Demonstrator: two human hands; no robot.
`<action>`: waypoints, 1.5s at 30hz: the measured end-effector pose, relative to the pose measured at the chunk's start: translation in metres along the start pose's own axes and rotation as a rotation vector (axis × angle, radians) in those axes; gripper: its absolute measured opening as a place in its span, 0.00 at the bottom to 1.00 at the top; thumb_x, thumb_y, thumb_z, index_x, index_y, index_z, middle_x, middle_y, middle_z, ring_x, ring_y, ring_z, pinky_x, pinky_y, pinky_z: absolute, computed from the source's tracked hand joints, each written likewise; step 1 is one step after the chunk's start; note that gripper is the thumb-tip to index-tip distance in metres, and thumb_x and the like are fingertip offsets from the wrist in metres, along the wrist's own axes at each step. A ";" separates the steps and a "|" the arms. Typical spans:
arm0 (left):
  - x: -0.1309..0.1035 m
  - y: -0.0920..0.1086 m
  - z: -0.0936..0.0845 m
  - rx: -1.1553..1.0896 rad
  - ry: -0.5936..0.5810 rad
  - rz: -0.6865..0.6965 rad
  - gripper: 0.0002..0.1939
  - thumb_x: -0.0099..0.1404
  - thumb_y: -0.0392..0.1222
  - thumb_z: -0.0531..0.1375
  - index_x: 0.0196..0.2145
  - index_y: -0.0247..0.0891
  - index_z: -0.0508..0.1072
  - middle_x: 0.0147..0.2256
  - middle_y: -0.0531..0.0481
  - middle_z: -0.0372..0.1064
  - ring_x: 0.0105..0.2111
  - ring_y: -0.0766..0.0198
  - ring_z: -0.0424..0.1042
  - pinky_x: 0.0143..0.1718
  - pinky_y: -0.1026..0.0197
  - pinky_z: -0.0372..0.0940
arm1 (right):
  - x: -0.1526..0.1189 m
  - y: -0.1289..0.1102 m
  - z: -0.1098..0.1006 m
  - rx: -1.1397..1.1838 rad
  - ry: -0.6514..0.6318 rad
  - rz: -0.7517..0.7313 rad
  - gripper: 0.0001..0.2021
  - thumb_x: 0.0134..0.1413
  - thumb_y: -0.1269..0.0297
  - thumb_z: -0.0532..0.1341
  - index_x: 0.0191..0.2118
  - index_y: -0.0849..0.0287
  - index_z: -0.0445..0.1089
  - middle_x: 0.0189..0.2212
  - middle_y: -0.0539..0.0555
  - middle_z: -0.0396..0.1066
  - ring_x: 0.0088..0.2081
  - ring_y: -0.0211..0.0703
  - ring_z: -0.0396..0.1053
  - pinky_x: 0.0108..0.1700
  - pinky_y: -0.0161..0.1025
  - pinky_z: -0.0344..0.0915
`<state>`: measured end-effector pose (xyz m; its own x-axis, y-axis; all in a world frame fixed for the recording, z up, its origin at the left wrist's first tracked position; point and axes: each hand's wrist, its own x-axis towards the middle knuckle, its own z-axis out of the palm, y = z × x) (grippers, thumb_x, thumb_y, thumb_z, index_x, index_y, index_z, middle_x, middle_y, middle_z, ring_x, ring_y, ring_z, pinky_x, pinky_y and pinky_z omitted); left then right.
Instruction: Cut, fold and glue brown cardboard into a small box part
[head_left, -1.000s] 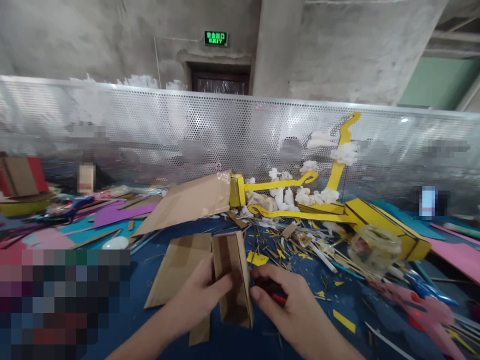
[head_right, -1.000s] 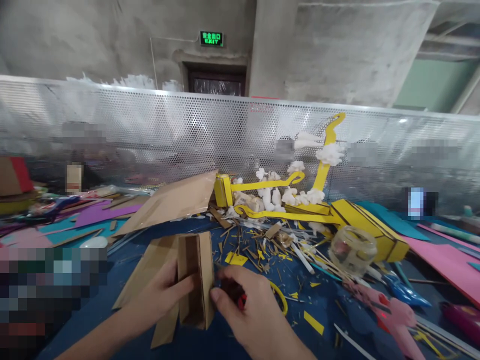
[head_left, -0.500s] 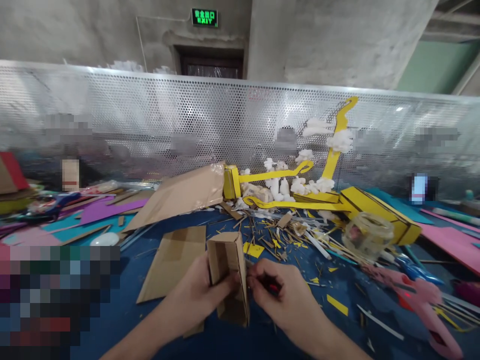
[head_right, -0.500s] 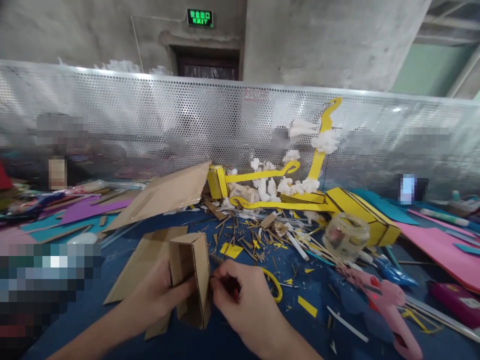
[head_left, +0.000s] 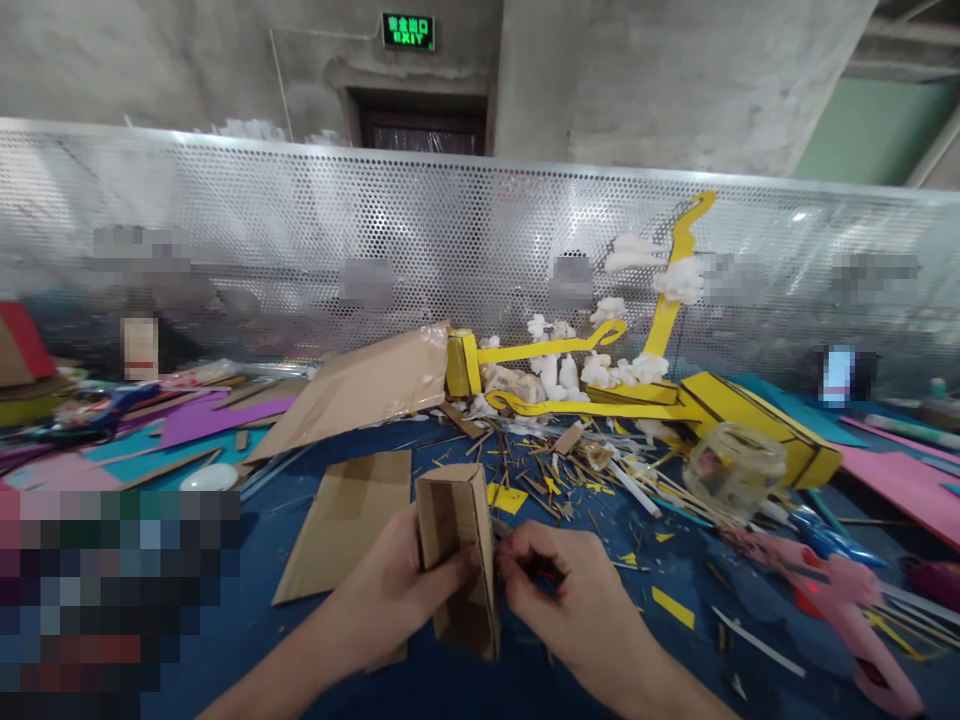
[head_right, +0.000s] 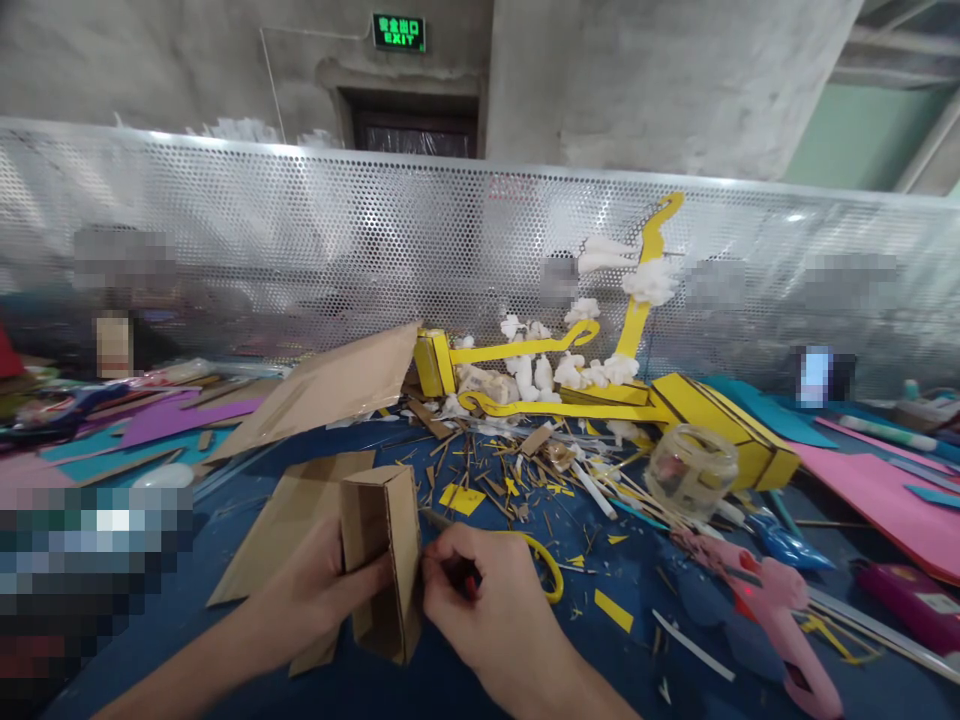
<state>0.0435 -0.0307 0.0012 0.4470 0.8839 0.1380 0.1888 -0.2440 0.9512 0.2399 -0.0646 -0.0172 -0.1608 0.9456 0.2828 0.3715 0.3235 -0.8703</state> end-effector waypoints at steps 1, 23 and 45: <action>0.000 0.000 0.000 -0.011 0.002 -0.008 0.11 0.62 0.48 0.66 0.34 0.38 0.74 0.29 0.51 0.73 0.29 0.61 0.72 0.30 0.64 0.69 | 0.000 0.000 0.000 0.007 -0.003 0.004 0.07 0.54 0.66 0.59 0.26 0.57 0.71 0.21 0.47 0.66 0.24 0.37 0.60 0.25 0.33 0.56; 0.002 -0.002 -0.003 -0.231 -0.046 -0.074 0.17 0.60 0.52 0.70 0.38 0.38 0.72 0.32 0.47 0.78 0.32 0.56 0.77 0.33 0.59 0.73 | 0.005 0.006 -0.004 0.371 -0.159 0.149 0.16 0.61 0.51 0.64 0.32 0.59 0.72 0.24 0.50 0.72 0.26 0.39 0.70 0.31 0.35 0.68; -0.001 0.008 -0.010 -0.310 -0.189 -0.096 0.27 0.67 0.50 0.66 0.61 0.42 0.70 0.56 0.43 0.76 0.54 0.51 0.75 0.54 0.51 0.70 | 0.012 0.022 0.000 0.457 -0.027 0.060 0.17 0.63 0.48 0.65 0.40 0.58 0.75 0.27 0.49 0.71 0.27 0.38 0.67 0.31 0.35 0.67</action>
<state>0.0360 -0.0293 0.0111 0.5987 0.8007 0.0178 -0.0229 -0.0051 0.9997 0.2465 -0.0457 -0.0326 -0.1774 0.9591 0.2208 -0.0595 0.2135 -0.9751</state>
